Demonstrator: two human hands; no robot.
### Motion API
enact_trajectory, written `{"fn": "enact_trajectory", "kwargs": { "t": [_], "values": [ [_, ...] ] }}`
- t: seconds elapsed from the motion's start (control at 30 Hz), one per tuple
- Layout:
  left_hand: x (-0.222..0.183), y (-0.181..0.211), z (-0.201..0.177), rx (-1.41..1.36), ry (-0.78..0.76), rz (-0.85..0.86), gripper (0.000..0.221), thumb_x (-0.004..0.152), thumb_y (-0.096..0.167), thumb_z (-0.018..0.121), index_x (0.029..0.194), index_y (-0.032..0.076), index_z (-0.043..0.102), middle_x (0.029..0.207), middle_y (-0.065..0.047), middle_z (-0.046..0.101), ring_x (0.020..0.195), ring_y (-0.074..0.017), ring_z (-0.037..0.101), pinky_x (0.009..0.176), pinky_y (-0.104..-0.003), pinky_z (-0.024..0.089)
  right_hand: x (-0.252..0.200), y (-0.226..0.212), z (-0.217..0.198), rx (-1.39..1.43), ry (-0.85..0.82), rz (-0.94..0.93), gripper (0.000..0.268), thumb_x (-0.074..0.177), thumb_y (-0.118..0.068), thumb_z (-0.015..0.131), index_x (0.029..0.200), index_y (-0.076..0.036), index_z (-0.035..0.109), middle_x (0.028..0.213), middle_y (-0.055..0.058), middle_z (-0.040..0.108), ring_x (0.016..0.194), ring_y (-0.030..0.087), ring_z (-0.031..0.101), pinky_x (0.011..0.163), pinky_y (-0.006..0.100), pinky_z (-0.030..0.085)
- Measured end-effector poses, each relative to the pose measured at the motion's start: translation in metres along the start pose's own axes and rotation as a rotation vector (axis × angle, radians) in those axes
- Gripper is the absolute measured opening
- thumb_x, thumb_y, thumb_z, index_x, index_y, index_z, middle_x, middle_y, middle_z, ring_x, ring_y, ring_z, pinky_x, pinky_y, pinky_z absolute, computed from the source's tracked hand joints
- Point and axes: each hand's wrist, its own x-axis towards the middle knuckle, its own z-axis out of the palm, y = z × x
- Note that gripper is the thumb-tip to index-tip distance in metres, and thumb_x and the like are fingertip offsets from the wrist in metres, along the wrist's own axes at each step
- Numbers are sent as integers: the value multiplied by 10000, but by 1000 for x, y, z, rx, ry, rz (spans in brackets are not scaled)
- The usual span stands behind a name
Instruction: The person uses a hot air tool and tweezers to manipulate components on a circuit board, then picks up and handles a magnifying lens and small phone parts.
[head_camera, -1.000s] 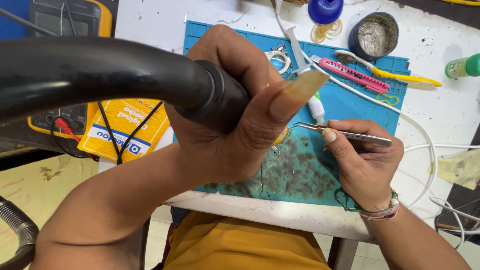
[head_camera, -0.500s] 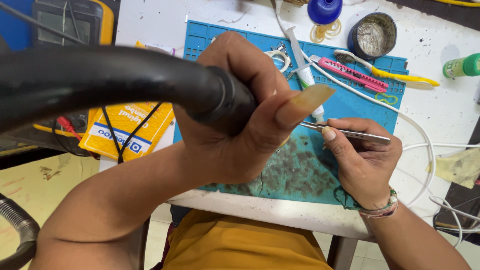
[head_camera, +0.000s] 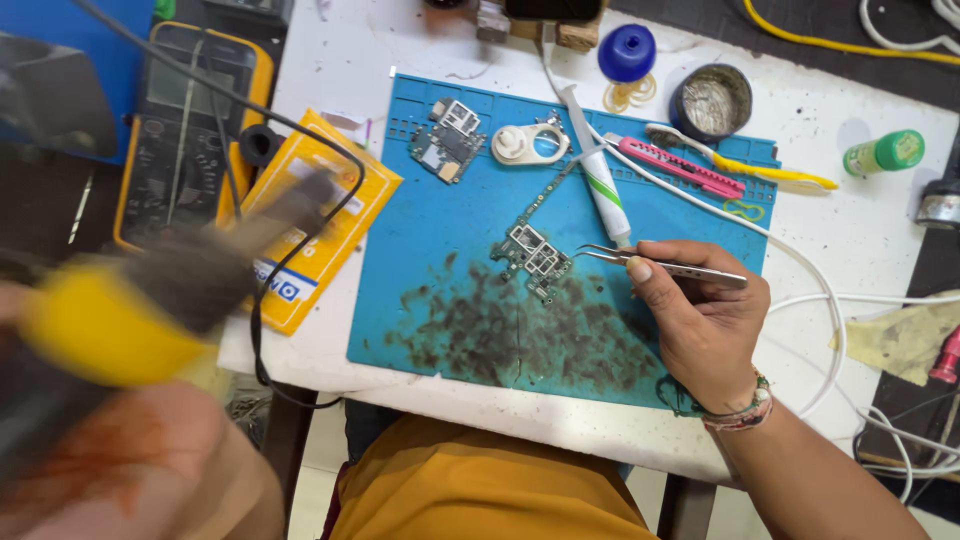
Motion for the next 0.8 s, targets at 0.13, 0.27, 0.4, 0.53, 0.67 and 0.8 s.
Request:
{"fn": "enact_trajectory", "kwargs": {
  "t": [0.13, 0.27, 0.4, 0.53, 0.67, 0.8],
  "values": [
    [5, 6, -63, -8, 217, 62, 334, 1094, 314, 609, 1147, -13, 560, 898, -88, 568, 738, -128, 549, 607, -264, 434, -1, 0, 1, -12, -11, -9, 197, 980, -22, 745, 1165, 34, 707, 984, 70, 750, 816, 58, 659, 729, 191, 522],
    [6, 4, -102, -33, 312, 81, 422, 1089, 388, 593, 1165, -27, 579, 921, -100, 562, 758, -152, 548, 607, -281, 423, -1, -1, 1, -61, -12, -21, 197, 994, -31, 751, 1176, 35, 719, 948, 67, 737, 790, 58, 639, 701, 188, 498],
    [7, -12, -114, -84, 315, 45, 513, 1084, 462, 576, 1184, -42, 598, 944, -112, 556, 778, -176, 547, 608, -297, 413, -1, -2, 2, -37, -12, -34, 197, 989, -40, 747, 1170, 31, 715, 958, 65, 745, 797, 64, 660, 712, 193, 523],
    [13, -34, -116, -118, 279, -58, 499, 1085, 456, 655, 1132, -38, 599, 904, -94, 543, 748, -165, 547, 585, -279, 407, 0, 0, 1, -38, -22, -20, 198, 981, -40, 749, 1163, 31, 713, 965, 62, 746, 806, 57, 659, 722, 188, 527],
    [4, -29, -117, -338, 231, -226, 450, 1111, 451, 591, 1087, 2, 587, 962, -97, 589, 763, -160, 570, 633, -238, 424, 0, -1, 1, -49, -21, -10, 195, 977, -38, 754, 1154, 33, 715, 970, 57, 745, 810, 42, 639, 712, 174, 507],
    [-16, -7, -105, -458, 252, -423, 505, 1107, 507, 507, 1109, 22, 649, 894, -102, 606, 720, -154, 614, 648, -223, 494, -1, 0, 0, -42, -22, -8, 197, 972, -37, 754, 1149, 36, 709, 971, 56, 748, 815, 41, 645, 717, 172, 511]
  ]
}}
